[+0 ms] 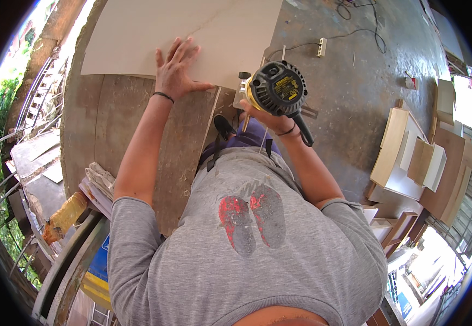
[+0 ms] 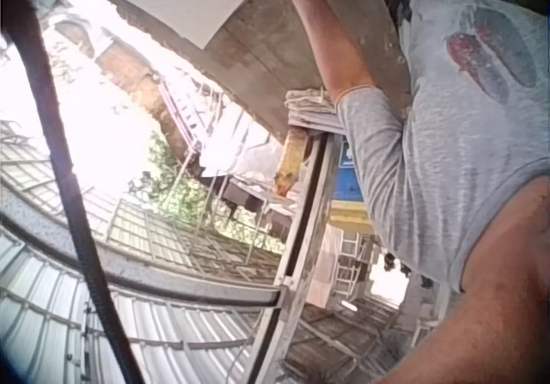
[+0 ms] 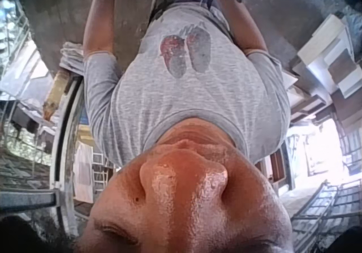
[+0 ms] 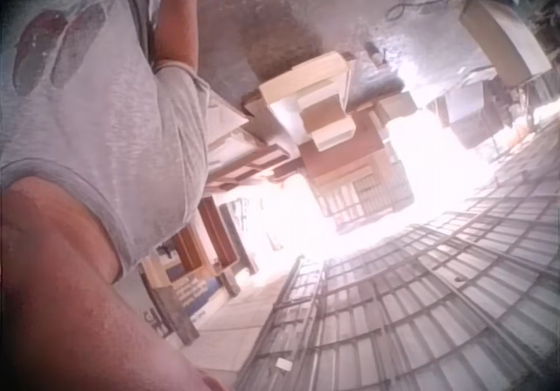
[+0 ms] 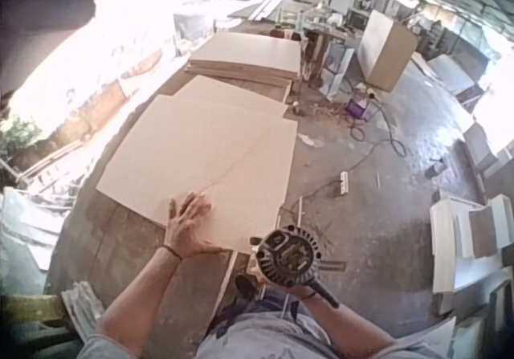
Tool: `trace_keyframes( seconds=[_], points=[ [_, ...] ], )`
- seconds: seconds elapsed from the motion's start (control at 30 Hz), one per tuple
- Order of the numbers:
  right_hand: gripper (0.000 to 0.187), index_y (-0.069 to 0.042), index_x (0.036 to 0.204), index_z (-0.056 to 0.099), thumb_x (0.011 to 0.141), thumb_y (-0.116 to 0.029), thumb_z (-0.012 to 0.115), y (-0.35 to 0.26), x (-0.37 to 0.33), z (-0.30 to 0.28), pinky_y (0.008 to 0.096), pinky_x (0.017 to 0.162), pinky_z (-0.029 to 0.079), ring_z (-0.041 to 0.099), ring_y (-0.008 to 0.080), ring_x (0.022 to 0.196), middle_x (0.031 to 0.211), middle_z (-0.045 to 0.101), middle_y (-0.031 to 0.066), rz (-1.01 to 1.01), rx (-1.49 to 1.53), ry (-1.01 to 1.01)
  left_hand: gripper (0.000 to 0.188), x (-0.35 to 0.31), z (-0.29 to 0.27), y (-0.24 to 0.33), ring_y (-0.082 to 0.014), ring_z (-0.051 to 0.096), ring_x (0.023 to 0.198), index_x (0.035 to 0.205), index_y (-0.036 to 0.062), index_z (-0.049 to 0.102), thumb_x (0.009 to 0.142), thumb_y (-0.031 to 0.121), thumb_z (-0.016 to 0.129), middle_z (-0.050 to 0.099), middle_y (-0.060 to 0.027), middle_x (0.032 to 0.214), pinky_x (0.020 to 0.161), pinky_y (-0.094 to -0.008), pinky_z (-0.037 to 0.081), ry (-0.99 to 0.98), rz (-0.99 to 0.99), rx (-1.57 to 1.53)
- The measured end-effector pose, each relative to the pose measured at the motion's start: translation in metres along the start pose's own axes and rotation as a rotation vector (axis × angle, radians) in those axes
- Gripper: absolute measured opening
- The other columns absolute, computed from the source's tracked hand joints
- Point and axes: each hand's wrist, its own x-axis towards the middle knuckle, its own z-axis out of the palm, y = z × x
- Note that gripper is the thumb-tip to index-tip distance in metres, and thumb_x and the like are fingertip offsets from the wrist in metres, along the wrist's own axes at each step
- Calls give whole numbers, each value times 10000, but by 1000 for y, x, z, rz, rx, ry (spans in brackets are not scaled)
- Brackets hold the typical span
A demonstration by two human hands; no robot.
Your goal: The person uses a power sander to smooth the edges and surface of a rectangular wooden board, then moves the board to a stack with others.
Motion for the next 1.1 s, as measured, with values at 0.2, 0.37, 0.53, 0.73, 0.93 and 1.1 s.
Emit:
trace_keyframes(
  seconds=[0.2,0.37,0.53,0.73,0.93,1.1],
  points=[
    [456,-147,1093,635,717,-362,777,11,-28,9,341,833,502,630,178,942,1009,667,5,59,-1,4,1015,2,-1,-1,-199,219,1436,1373,198,500,518,681,754,322,5,1526,1133,-591,80,6,16,-18],
    [620,-67,1220,493,686,-95,806,-33,-17,-39,321,903,457,531,170,1036,1144,543,58,-57,131,142,971,-2,1,8,-251,213,1438,1371,155,495,587,680,725,322,-47,1523,1094,-664,60,19,-10,-58],
    [594,-35,1206,488,687,-32,776,-3,-33,-73,336,926,446,525,199,1065,1186,540,95,130,146,237,825,7,19,92,-305,156,1449,1361,138,494,701,602,666,302,-89,1524,1033,-741,7,-7,-105,-223],
    [375,-45,1033,645,706,-134,805,2,-23,-82,305,794,503,614,150,875,983,654,35,221,164,367,741,14,29,131,-314,114,1457,1342,126,513,697,449,687,289,-94,1527,1025,-744,3,26,-116,-192],
    [506,-58,1171,580,733,-179,804,-1,-13,-48,329,885,480,597,169,956,1064,626,46,64,192,249,707,15,20,105,-288,160,1451,1347,134,511,756,492,659,308,-93,1518,1101,-625,59,-66,-124,-320],
    [498,8,1171,578,748,-156,784,11,-15,2,320,804,547,649,157,916,1067,661,95,172,252,134,692,59,37,29,-289,188,1442,1378,132,470,844,565,554,302,-98,1522,1127,-587,86,96,-261,-180]
  ],
)
